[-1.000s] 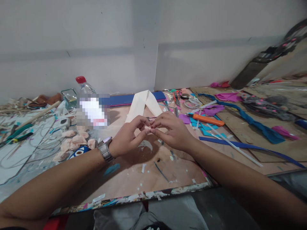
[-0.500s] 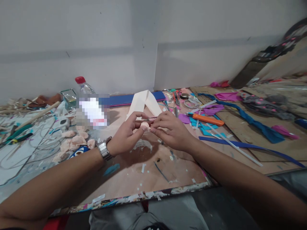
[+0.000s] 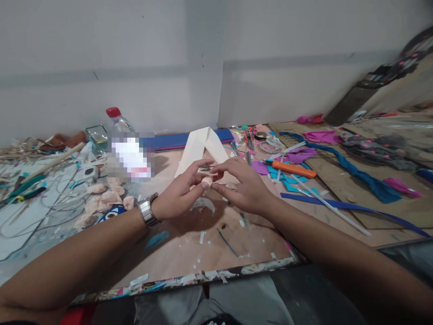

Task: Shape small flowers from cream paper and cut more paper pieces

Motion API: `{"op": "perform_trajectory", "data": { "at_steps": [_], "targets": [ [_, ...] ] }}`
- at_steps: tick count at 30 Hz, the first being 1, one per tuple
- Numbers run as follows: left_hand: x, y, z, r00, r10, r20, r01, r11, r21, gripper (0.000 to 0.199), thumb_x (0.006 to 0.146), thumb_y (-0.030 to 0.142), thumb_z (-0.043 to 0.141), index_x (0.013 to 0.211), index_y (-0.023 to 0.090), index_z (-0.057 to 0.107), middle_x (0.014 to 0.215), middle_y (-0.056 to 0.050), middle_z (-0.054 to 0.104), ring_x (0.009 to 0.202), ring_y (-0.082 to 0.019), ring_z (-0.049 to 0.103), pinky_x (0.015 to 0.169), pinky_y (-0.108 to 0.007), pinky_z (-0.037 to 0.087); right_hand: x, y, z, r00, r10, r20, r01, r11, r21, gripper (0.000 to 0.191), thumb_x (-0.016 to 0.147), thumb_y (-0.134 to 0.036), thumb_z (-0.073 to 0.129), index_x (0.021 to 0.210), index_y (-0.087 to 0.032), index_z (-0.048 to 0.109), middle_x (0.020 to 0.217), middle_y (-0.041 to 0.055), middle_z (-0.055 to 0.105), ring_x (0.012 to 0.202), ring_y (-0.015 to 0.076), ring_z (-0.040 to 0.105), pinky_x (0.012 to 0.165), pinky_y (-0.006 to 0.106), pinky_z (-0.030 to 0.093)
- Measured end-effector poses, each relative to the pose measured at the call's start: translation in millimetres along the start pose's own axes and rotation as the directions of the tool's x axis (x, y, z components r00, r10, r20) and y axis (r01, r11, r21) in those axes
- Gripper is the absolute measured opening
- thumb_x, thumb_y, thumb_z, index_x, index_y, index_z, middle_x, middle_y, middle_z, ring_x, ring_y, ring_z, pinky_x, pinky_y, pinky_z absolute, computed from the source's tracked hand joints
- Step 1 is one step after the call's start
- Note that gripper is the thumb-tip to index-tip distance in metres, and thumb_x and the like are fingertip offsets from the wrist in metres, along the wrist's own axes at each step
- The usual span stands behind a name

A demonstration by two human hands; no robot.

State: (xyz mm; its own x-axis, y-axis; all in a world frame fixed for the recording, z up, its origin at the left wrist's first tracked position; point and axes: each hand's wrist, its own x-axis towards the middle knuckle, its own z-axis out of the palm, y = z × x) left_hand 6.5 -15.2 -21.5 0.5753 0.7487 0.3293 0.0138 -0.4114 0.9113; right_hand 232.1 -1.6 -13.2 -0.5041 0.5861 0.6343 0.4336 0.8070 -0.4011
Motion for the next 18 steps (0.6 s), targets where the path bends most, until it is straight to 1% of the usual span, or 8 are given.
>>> {"op": "perform_trajectory", "data": {
  "at_steps": [4,6,9,11,13,15,16,18],
  "targets": [
    [-0.4,0.8,1.1,1.000,-0.003,0.024,0.002,0.999,0.033,0.053,0.108,0.032,0.050,0.158,0.029,0.034,0.149,-0.016,0.059,0.132,-0.028,0.065,0.102,-0.044,0.059,-0.2,-1.9,1.4,0.992,-0.110,0.065,0.108,0.993,0.036,0.027,0.102,-0.029,0.061,0.128,-0.028,0.068,0.109,0.0081,0.070,0.105,0.0250,0.062,0.094,0.044,0.049],
    [-0.7,1.7,1.7,0.999,-0.009,0.040,0.007,0.999,0.047,0.055,0.107,0.031,0.051,0.159,0.029,0.032,0.153,-0.017,0.055,0.133,-0.028,0.064,0.102,-0.044,0.059,-0.2,-3.2,2.0,0.985,-0.137,0.105,0.131,0.990,0.059,0.027,0.103,-0.025,0.056,0.127,-0.027,0.069,0.109,0.0086,0.068,0.108,0.0244,0.062,0.096,0.045,0.049],
    [-0.3,2.5,1.9,0.999,-0.004,0.045,0.003,1.000,0.019,0.055,0.107,0.030,0.051,0.158,0.029,0.033,0.154,-0.016,0.054,0.133,-0.027,0.063,0.105,-0.045,0.057,0.4,-4.0,1.6,0.983,-0.126,0.132,0.113,0.988,0.104,0.024,0.104,-0.025,0.054,0.123,-0.025,0.068,0.115,0.0100,0.068,0.114,0.0252,0.061,0.101,0.046,0.048],
    [0.6,1.7,0.9,1.000,-0.001,0.009,0.001,1.000,-0.001,0.052,0.106,0.030,0.052,0.155,0.028,0.037,0.147,-0.014,0.059,0.129,-0.026,0.064,0.105,-0.044,0.056,0.9,-3.2,0.5,0.987,-0.092,0.131,0.072,0.987,0.146,0.022,0.104,-0.028,0.054,0.123,-0.024,0.066,0.118,0.0106,0.069,0.116,0.0259,0.061,0.101,0.046,0.048],
    [2.0,-0.1,-1.3,0.997,0.001,-0.075,-0.002,1.000,-0.009,0.044,0.105,0.028,0.051,0.148,0.027,0.044,0.131,-0.011,0.066,0.120,-0.023,0.066,0.098,-0.040,0.056,0.9,-1.5,-0.5,0.995,-0.021,0.099,0.003,0.984,0.178,0.021,0.104,-0.032,0.055,0.121,-0.024,0.065,0.116,0.0098,0.070,0.111,0.0249,0.063,0.097,0.044,0.050],
    [3.7,-1.7,-4.1,0.981,0.029,-0.193,-0.027,1.000,0.010,0.029,0.103,0.026,0.051,0.133,0.024,0.053,0.112,-0.007,0.068,0.106,-0.021,0.066,0.090,-0.036,0.055,0.3,0.3,-0.7,0.996,0.073,0.058,-0.083,0.975,0.208,0.022,0.104,-0.036,0.058,0.121,-0.024,0.065,0.112,0.0084,0.071,0.104,0.0231,0.065,0.091,0.040,0.051],
    [4.4,-2.0,-5.4,0.967,0.068,-0.245,-0.063,0.998,0.030,0.021,0.102,0.026,0.052,0.123,0.022,0.056,0.106,-0.006,0.067,0.100,-0.019,0.065,0.089,-0.035,0.055,-0.1,1.1,-0.4,0.992,0.118,0.039,-0.124,0.966,0.226,0.023,0.103,-0.038,0.059,0.121,-0.024,0.065,0.111,0.0079,0.071,0.102,0.0223,0.066,0.089,0.038,0.052],
    [5.4,-1.2,-6.8,0.953,0.114,-0.282,-0.088,0.991,0.104,0.010,0.101,0.028,0.057,0.107,0.020,0.060,0.101,-0.005,0.064,0.094,-0.017,0.063,0.086,-0.033,0.053,-0.8,1.9,0.7,0.984,0.178,0.012,-0.174,0.946,0.275,0.026,0.102,-0.041,0.061,0.121,-0.023,0.065,0.112,0.0075,0.072,0.099,0.0212,0.067,0.086,0.036,0.053]
  ]
}}
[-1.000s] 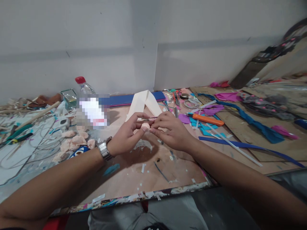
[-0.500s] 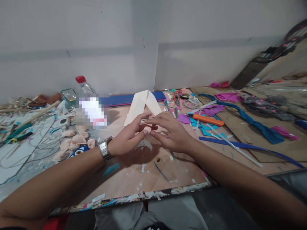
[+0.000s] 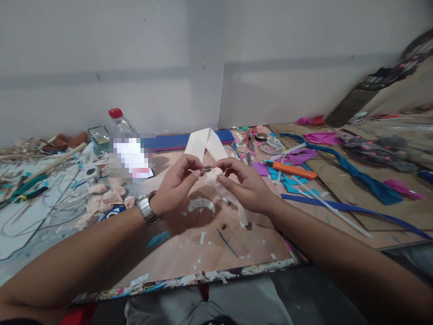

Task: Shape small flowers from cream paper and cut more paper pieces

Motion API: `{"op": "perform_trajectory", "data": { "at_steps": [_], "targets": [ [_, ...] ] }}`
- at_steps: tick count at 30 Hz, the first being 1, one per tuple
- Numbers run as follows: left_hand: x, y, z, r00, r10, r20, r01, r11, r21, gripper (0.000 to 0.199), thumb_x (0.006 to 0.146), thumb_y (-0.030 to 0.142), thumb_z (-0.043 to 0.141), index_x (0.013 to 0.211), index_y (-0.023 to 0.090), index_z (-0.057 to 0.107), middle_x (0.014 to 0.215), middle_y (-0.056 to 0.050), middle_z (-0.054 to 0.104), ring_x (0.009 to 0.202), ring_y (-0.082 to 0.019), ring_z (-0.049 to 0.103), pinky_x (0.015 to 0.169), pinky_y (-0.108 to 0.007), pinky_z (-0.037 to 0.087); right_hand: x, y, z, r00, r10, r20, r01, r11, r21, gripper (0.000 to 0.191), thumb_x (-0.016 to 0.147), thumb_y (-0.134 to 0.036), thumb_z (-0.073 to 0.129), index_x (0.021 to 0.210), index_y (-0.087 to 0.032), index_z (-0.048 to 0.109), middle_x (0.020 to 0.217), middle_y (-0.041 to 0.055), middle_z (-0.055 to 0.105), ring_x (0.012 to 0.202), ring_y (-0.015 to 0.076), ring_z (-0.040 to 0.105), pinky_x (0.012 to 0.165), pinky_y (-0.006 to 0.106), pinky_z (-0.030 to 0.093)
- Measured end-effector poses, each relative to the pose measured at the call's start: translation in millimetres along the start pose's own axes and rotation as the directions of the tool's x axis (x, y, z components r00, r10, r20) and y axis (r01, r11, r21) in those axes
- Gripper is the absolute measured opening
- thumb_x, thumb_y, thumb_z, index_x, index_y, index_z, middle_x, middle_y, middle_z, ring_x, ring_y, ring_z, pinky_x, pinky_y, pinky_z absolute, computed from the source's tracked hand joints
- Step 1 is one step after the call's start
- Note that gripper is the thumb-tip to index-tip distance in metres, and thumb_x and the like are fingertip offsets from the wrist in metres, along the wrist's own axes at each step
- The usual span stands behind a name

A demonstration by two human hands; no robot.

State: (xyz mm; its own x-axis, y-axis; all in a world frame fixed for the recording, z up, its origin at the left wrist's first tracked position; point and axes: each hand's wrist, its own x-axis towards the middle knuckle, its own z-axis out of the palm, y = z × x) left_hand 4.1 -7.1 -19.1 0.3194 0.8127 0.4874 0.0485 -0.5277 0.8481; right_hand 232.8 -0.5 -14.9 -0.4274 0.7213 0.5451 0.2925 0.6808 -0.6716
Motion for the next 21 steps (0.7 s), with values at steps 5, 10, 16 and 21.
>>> {"op": "perform_trajectory", "data": {
  "at_steps": [5,10,16,21],
  "targets": [
    [0.1,5.8,2.0,0.998,0.060,0.010,-0.061,0.993,0.098,0.014,0.097,0.028,0.069,0.105,0.019,0.063,0.099,-0.005,0.066,0.089,-0.016,0.064,0.084,-0.031,0.054,-0.5,0.0,2.4,0.999,0.054,-0.006,-0.052,0.987,0.150,0.026,0.100,-0.042,0.064,0.118,-0.023,0.066,0.109,0.0063,0.072,0.097,0.0198,0.067,0.084,0.034,0.054],
    [0.0,7.9,2.3,0.993,0.116,-0.008,-0.113,0.981,0.157,0.012,0.096,0.028,0.072,0.100,0.018,0.067,0.091,-0.004,0.070,0.082,-0.015,0.064,0.077,-0.029,0.052,-2.3,0.0,3.3,0.994,0.107,0.025,-0.110,0.978,0.177,0.028,0.099,-0.045,0.066,0.118,-0.024,0.067,0.108,0.0057,0.071,0.098,0.0198,0.066,0.086,0.035,0.053],
    [-0.8,7.4,1.0,0.993,0.115,-0.035,-0.105,0.974,0.200,0.012,0.096,0.029,0.072,0.093,0.018,0.068,0.087,-0.004,0.070,0.080,-0.015,0.062,0.075,-0.030,0.050,-1.9,-1.7,5.4,0.986,0.161,0.037,-0.165,0.935,0.313,0.032,0.096,-0.051,0.069,0.112,-0.023,0.067,0.105,0.0044,0.069,0.093,0.0175,0.064,0.083,0.032,0.051],
    [-1.0,6.9,1.7,0.996,0.089,-0.027,-0.084,0.982,0.171,0.013,0.096,0.030,0.070,0.094,0.018,0.065,0.089,-0.003,0.069,0.080,-0.015,0.063,0.076,-0.029,0.051,0.8,-5.0,5.1,0.978,0.203,0.048,-0.205,0.894,0.399,0.036,0.094,-0.055,0.072,0.109,-0.023,0.066,0.104,0.0035,0.068,0.092,0.0167,0.064,0.079,0.029,0.051]
  ]
}}
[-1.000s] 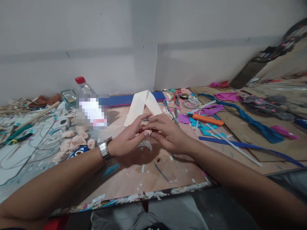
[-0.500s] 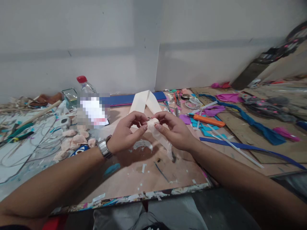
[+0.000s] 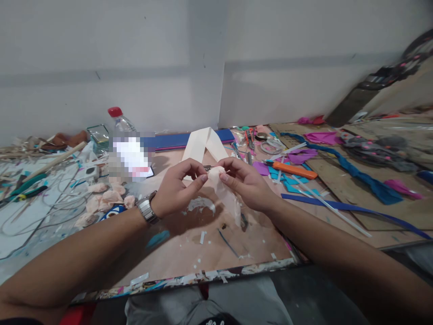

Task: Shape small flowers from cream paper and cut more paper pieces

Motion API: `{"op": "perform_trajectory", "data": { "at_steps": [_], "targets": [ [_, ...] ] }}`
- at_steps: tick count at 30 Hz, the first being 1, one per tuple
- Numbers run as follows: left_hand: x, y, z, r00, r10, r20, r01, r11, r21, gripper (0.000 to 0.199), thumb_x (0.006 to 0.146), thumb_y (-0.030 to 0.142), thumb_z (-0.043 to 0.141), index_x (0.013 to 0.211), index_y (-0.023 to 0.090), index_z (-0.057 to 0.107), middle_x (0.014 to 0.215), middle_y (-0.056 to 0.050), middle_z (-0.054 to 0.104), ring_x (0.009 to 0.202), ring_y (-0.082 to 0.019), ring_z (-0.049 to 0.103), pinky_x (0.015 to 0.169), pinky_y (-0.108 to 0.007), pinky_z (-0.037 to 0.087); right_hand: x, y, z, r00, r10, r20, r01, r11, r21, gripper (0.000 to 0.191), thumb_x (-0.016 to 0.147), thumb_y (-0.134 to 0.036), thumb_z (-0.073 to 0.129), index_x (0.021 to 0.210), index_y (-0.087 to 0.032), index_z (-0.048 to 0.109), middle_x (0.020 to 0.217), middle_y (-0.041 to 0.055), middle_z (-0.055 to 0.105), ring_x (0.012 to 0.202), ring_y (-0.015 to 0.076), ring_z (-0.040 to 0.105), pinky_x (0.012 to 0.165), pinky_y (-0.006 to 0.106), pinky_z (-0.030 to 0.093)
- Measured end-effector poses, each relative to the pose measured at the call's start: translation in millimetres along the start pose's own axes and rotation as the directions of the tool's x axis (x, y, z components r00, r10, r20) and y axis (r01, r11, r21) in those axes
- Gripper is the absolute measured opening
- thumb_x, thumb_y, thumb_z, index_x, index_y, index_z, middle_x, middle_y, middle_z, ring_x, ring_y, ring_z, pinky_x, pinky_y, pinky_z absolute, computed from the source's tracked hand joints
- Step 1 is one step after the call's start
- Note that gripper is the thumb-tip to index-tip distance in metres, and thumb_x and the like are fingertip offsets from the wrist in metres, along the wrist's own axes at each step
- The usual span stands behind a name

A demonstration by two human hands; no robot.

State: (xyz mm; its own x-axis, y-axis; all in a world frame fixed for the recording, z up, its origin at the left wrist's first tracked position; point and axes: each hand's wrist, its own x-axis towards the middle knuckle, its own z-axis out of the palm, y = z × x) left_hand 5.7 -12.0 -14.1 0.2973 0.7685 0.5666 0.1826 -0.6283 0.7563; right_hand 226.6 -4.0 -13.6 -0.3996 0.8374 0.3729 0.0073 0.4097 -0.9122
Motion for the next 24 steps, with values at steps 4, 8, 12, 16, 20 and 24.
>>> {"op": "perform_trajectory", "data": {
  "at_steps": [4,8,12,16,20,24],
  "targets": [
    [0.4,0.1,-0.1,0.998,0.019,0.056,-0.020,1.000,0.009,0.017,0.093,0.030,0.074,0.098,0.018,0.064,0.093,-0.004,0.068,0.083,-0.015,0.062,0.078,-0.030,0.051,-0.5,0.8,0.6,0.999,0.023,0.025,-0.022,1.000,-0.021,0.036,0.094,-0.055,0.071,0.108,-0.022,0.067,0.102,0.0038,0.069,0.090,0.0169,0.064,0.078,0.030,0.050],
    [0.5,1.0,-0.7,0.997,0.003,0.073,-0.010,0.995,0.095,0.013,0.095,0.030,0.069,0.093,0.017,0.066,0.087,-0.003,0.068,0.078,-0.015,0.060,0.073,-0.029,0.048,-1.9,3.8,2.2,0.998,0.034,0.048,-0.032,0.999,-0.033,0.037,0.093,-0.055,0.072,0.108,-0.021,0.068,0.100,0.0040,0.069,0.089,0.0172,0.064,0.076,0.030,0.050],
    [0.2,2.9,-1.1,0.997,-0.023,0.074,0.013,0.990,0.137,0.013,0.096,0.028,0.067,0.090,0.017,0.067,0.083,-0.002,0.068,0.076,-0.014,0.060,0.073,-0.029,0.047,-2.4,4.8,3.0,0.998,0.038,0.048,-0.037,0.999,-0.023,0.037,0.093,-0.055,0.072,0.108,-0.021,0.068,0.100,0.0036,0.069,0.088,0.0165,0.063,0.075,0.029,0.049],
    [-0.1,4.9,-0.5,0.994,-0.053,0.100,0.041,0.991,0.125,0.017,0.097,0.031,0.065,0.087,0.017,0.065,0.082,-0.003,0.067,0.075,-0.015,0.059,0.072,-0.030,0.046,-2.3,3.5,2.6,0.998,0.045,0.045,-0.045,0.999,-0.014,0.035,0.093,-0.053,0.073,0.104,-0.021,0.068,0.098,0.0031,0.068,0.086,0.0160,0.063,0.076,0.029,0.049],
    [-0.3,3.3,-1.3,0.979,-0.104,0.177,0.101,0.995,0.025,0.012,0.100,0.028,0.059,0.097,0.018,0.064,0.090,-0.003,0.067,0.081,-0.016,0.061,0.077,-0.031,0.049,-2.1,0.3,0.0,0.999,-0.021,0.036,0.027,0.987,-0.161,0.029,0.092,-0.047,0.073,0.100,-0.020,0.068,0.092,0.0028,0.068,0.082,0.0160,0.061,0.076,0.030,0.049],
    [-0.1,-0.4,-2.8,0.973,-0.100,0.206,0.120,0.989,-0.088,0.018,0.102,0.032,0.058,0.114,0.019,0.062,0.108,-0.007,0.067,0.097,-0.019,0.064,0.086,-0.034,0.053,-1.2,-2.3,-4.5,0.989,-0.121,0.089,0.148,0.894,-0.424,0.023,0.091,-0.041,0.074,0.097,-0.018,0.072,0.088,0.0037,0.072,0.081,0.0169,0.064,0.076,0.031,0.049]
  ]
}}
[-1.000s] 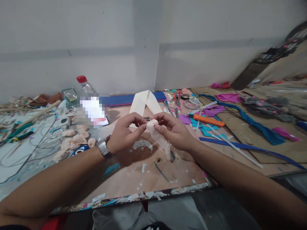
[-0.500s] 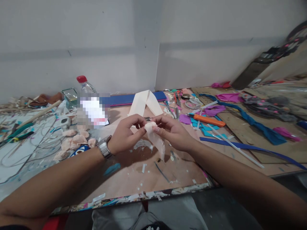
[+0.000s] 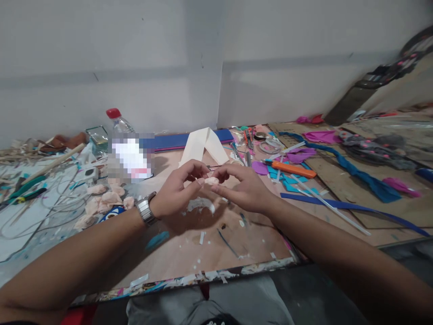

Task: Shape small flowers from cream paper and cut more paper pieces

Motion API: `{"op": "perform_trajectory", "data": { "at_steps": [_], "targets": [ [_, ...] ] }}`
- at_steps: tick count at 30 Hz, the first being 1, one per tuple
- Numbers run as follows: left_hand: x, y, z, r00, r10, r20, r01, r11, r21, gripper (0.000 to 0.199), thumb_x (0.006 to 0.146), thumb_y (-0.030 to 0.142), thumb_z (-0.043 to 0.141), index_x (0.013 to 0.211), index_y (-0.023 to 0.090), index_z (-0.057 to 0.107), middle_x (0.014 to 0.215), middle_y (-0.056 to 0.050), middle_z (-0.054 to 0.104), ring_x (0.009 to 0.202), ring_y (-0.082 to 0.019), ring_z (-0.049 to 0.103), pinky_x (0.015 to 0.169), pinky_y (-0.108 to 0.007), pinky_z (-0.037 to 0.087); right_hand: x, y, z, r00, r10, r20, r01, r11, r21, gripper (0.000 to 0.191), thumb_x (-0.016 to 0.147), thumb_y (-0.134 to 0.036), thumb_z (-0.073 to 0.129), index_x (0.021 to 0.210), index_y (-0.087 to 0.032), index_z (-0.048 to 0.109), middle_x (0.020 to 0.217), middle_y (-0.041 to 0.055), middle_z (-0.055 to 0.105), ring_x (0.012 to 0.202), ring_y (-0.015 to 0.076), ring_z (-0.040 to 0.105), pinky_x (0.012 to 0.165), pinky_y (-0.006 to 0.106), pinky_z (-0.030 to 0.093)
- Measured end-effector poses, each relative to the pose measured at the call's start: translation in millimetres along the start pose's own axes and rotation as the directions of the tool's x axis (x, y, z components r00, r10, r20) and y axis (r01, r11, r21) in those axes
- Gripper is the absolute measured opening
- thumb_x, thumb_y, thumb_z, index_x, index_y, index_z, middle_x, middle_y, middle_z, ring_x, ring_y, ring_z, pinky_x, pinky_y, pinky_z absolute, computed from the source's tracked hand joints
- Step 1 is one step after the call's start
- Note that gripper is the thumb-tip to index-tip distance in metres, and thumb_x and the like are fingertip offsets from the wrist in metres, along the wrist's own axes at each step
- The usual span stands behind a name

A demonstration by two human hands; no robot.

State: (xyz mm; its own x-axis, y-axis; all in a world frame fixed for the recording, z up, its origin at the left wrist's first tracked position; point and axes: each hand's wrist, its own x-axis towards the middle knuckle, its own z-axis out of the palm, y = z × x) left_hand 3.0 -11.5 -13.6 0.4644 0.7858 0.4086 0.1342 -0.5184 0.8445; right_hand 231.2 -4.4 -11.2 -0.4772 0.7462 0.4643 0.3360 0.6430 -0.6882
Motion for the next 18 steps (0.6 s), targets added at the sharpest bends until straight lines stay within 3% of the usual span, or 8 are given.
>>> {"op": "perform_trajectory", "data": {
  "at_steps": [4,8,13,15,18],
  "targets": [
    [1.1,0.6,2.5,0.998,0.023,0.058,-0.024,1.000,0.007,0.025,0.099,0.037,0.067,0.115,0.018,0.063,0.108,-0.008,0.069,0.096,-0.018,0.066,0.085,-0.031,0.055,0.7,2.8,-2.0,0.995,-0.100,0.012,0.101,0.988,-0.115,0.026,0.091,-0.045,0.076,0.093,-0.019,0.074,0.084,0.0036,0.075,0.080,0.0176,0.068,0.075,0.030,0.048],
    [2.1,3.6,5.2,0.999,0.013,0.045,-0.015,0.999,0.032,0.024,0.098,0.038,0.069,0.112,0.018,0.066,0.104,-0.008,0.073,0.091,-0.016,0.068,0.082,-0.031,0.056,1.1,4.5,-2.6,0.985,-0.174,0.003,0.171,0.968,-0.182,0.034,0.089,-0.055,0.077,0.088,-0.021,0.073,0.080,0.0029,0.075,0.079,0.0193,0.068,0.076,0.032,0.047],
    [1.4,6.7,3.8,0.991,0.135,0.006,-0.133,0.974,0.184,0.017,0.100,0.032,0.064,0.107,0.019,0.072,0.104,-0.009,0.075,0.095,-0.019,0.069,0.086,-0.035,0.056,1.9,3.4,-3.9,0.986,-0.163,-0.031,0.152,0.964,-0.220,0.044,0.090,-0.065,0.071,0.085,-0.021,0.072,0.079,0.0044,0.074,0.078,0.0208,0.068,0.077,0.035,0.046],
    [0.6,8.2,3.3,0.983,0.178,0.043,-0.183,0.966,0.185,0.018,0.101,0.029,0.061,0.112,0.020,0.072,0.109,-0.010,0.075,0.100,-0.020,0.069,0.091,-0.037,0.055,2.2,3.3,-4.4,0.987,-0.155,-0.045,0.142,0.966,-0.216,0.045,0.090,-0.066,0.070,0.084,-0.021,0.071,0.078,0.0044,0.074,0.077,0.0205,0.067,0.078,0.035,0.046],
    [-0.1,9.5,3.7,0.985,0.153,0.078,-0.163,0.977,0.140,0.019,0.101,0.029,0.061,0.116,0.022,0.070,0.114,-0.010,0.074,0.104,-0.020,0.068,0.094,-0.038,0.055,2.2,4.2,-4.5,0.988,-0.149,-0.046,0.136,0.968,-0.211,0.046,0.089,-0.067,0.070,0.082,-0.022,0.070,0.077,0.0039,0.073,0.077,0.0205,0.067,0.079,0.035,0.045]
  ]
}}
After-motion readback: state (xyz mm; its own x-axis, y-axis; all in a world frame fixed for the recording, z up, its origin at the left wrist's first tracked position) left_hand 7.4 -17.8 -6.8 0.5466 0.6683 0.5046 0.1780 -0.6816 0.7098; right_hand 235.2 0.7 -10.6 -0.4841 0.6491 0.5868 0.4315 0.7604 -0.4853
